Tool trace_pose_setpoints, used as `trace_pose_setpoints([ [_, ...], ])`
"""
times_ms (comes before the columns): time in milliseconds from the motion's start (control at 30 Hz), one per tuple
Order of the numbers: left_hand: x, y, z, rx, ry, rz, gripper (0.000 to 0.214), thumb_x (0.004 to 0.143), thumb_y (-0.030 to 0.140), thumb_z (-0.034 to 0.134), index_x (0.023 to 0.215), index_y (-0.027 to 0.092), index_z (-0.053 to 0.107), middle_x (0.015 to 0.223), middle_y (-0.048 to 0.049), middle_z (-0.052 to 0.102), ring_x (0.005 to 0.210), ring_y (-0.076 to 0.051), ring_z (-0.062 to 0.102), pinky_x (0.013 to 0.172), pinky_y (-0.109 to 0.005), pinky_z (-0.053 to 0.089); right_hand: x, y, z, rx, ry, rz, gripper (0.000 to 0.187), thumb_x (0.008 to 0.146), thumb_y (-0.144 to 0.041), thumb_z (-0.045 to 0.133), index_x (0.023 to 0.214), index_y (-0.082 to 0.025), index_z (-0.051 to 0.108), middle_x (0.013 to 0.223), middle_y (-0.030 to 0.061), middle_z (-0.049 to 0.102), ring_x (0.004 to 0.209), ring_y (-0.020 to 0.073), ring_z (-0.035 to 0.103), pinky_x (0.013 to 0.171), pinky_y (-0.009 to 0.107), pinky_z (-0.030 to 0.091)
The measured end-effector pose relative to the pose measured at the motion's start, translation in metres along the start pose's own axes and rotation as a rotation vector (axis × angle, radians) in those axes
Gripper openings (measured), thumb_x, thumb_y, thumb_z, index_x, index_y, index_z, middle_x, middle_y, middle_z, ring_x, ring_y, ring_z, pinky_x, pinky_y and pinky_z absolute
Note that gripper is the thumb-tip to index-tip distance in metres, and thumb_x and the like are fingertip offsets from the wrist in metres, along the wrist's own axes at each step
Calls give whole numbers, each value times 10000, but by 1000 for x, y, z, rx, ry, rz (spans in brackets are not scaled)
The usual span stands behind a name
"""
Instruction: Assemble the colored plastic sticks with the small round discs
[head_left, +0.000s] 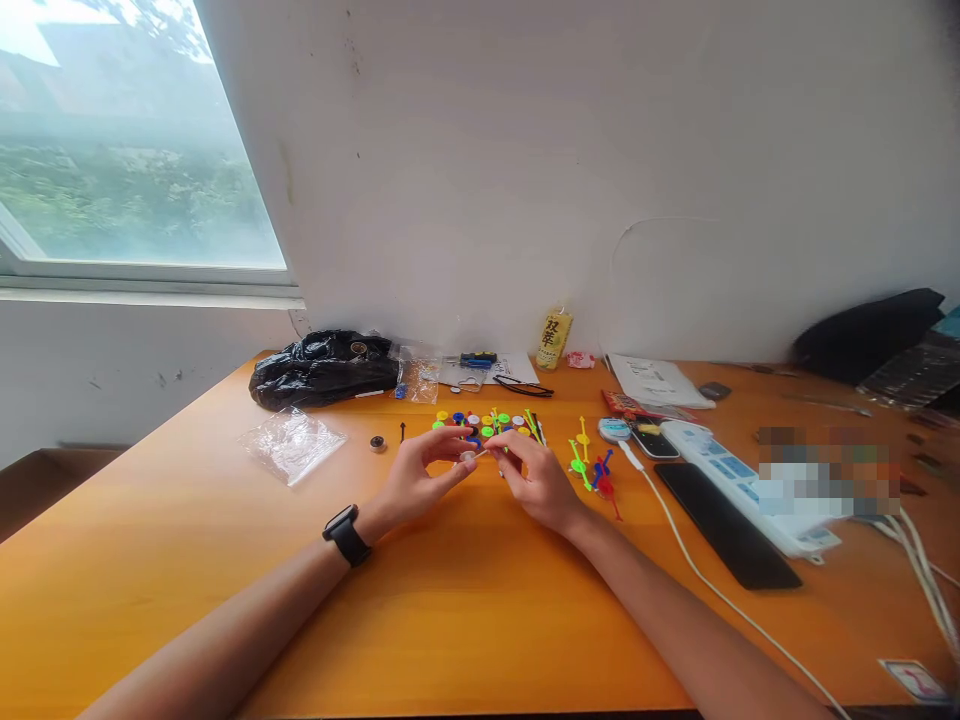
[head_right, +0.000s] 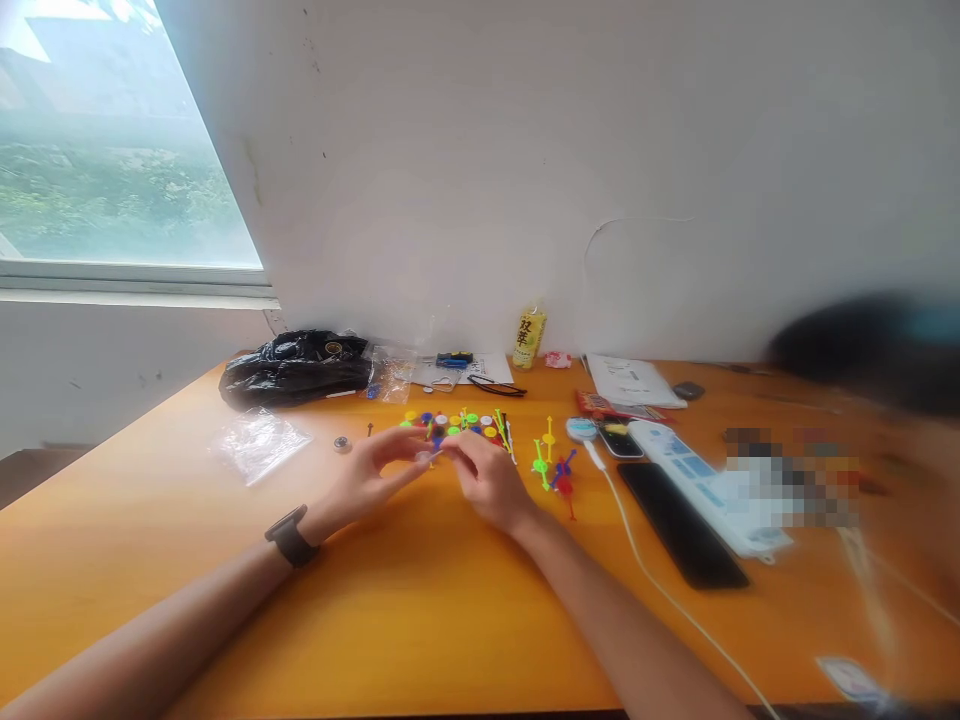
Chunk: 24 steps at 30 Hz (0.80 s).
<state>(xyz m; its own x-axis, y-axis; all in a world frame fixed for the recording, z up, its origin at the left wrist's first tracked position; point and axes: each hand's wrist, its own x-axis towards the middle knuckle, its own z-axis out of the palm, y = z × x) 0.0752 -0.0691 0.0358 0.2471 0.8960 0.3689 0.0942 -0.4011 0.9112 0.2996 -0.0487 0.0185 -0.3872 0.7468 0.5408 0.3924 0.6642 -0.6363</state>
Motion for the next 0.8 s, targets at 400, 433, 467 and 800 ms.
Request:
trace_pose_setpoints([
  [400, 3, 4, -3, -193, -64, -195, 318, 849, 383, 858, 1046, 141, 794, 1114, -125, 792, 1037, -248, 739, 979, -389, 600, 3, -16, -8, -76, 74, -111, 425, 1076, -304, 492, 1496, -342, 536, 1418, 99, 599, 1303, 297, 566, 1103, 466, 463],
  [433, 3, 4, -3, -186, -51, -193, 315, 847, 385, 860, 1030, 138, 797, 1098, -124, 795, 1028, -247, 739, 974, -387, 602, 2, -18, -9, -83, 71, -110, 454, 1076, -308, 488, 1528, -350, 504, 1413, 101, 592, 1284, 295, 571, 1084, 459, 476],
  [467, 3, 4, -3, -179, -37, -188, 312, 841, 387, 865, 1014, 136, 798, 1083, -123, 797, 1017, -245, 740, 965, -384, 605, 1, -20, -10, -89, 66, -108, 472, 1079, -315, 478, 1550, -354, 481, 1400, 102, 588, 1266, 293, 574, 1071, 454, 483],
  [800, 3, -3, -4, -215, 9, -165, 335, 823, 404, 879, 1001, 134, 790, 1010, -119, 810, 947, -238, 759, 915, -377, 612, 1, -10, -8, -1, 4, -34, 589, 1126, -433, 357, 627, -210, 575, 970, 67, 643, 998, 231, 567, 1058, 450, 396],
])
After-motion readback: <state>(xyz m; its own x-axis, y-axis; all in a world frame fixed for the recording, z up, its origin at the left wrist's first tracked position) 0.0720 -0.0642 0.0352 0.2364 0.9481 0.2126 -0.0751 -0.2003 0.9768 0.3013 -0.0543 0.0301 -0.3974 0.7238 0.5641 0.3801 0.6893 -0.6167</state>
